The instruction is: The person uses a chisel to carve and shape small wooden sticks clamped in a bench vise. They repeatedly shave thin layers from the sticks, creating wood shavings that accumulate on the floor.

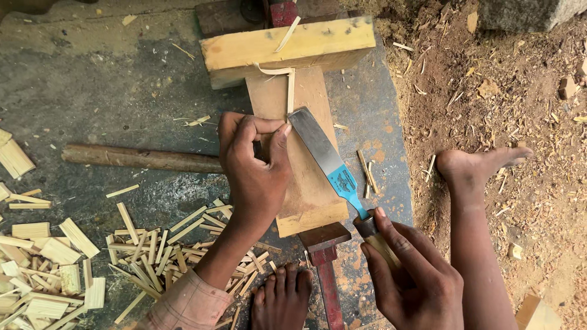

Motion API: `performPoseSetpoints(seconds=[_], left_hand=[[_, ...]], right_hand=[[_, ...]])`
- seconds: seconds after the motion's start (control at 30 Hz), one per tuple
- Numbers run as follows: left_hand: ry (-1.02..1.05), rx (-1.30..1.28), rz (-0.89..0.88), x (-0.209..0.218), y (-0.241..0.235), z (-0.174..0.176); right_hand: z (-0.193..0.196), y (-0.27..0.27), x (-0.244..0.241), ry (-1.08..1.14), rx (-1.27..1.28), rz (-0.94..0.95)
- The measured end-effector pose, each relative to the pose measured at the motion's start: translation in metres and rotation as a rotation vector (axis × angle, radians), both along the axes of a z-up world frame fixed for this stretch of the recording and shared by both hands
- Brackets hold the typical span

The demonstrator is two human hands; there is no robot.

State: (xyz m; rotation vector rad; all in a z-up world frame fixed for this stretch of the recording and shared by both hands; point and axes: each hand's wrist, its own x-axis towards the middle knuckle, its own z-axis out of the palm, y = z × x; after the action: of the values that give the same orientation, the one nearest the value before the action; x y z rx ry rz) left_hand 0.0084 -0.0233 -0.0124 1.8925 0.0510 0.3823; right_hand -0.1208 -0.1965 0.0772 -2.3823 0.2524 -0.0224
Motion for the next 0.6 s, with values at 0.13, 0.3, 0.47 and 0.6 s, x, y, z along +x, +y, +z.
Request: performPoseSetpoints(seconds=[0.13,0.3,0.47,0.6], left_hand=[[-0.107,0.072,-0.015,0.001,0.002,-0.006],[-0.112,0.066,0.004,0.000,-0.002,-0.007],[-0.118,0.087,0.048,-0.004,-0.006,-0.008],[-0.182,0.108,0.073,-0.004,-0.009,-0.007]], right_hand=[[-0.009,0.000,0.002,-0.037,-0.042,0.035],[-0.015,-0.005,0.008,-0.072,-0.061,0.055],[-0.019,-0.010,0.011,-0.101,-0.091,0.051],[-0.018,-0.009,0.007,-0.046,0.059,0.006]])
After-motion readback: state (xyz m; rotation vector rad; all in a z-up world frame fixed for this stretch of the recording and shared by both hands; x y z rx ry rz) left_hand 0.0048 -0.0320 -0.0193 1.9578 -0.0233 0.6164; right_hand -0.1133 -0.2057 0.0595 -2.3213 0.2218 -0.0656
